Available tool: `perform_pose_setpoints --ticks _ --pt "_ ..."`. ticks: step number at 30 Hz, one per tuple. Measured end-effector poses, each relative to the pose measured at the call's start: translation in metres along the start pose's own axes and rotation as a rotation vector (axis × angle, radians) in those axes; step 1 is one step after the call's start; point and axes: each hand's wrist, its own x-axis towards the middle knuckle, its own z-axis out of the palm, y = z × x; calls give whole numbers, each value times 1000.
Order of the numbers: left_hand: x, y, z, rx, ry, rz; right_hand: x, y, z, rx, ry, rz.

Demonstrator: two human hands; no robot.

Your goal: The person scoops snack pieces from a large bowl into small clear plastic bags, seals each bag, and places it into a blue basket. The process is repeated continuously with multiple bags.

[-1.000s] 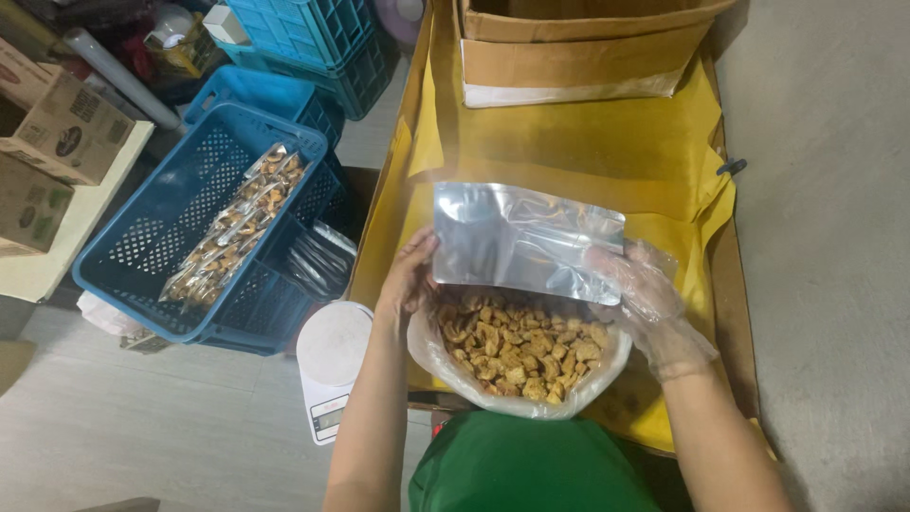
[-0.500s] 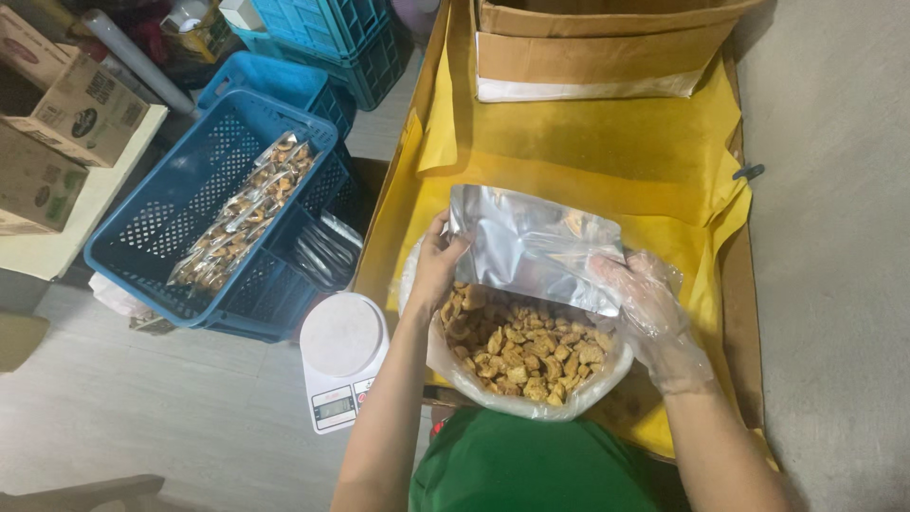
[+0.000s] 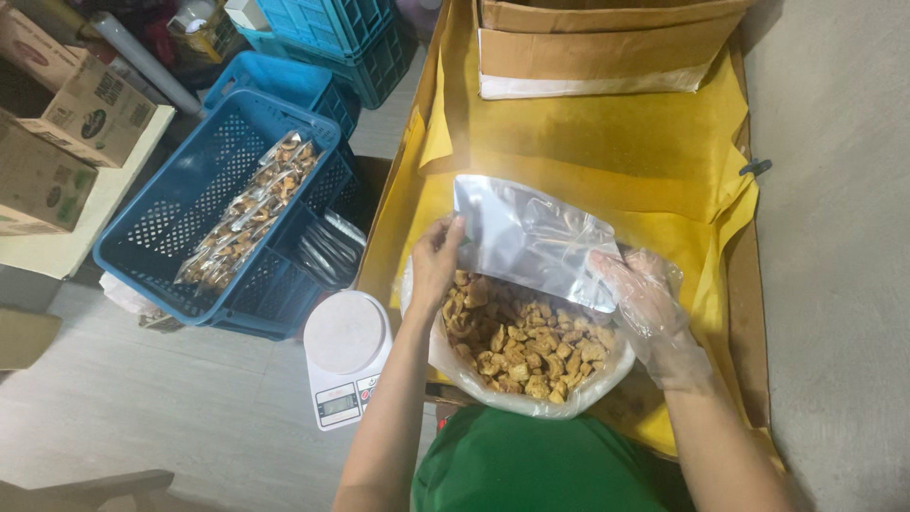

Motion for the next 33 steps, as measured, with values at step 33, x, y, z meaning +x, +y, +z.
perform_pose_setpoints --ticks 33 --pt "-20 177 12 735 -270 492 14 -114 42 -558 -117 -145"
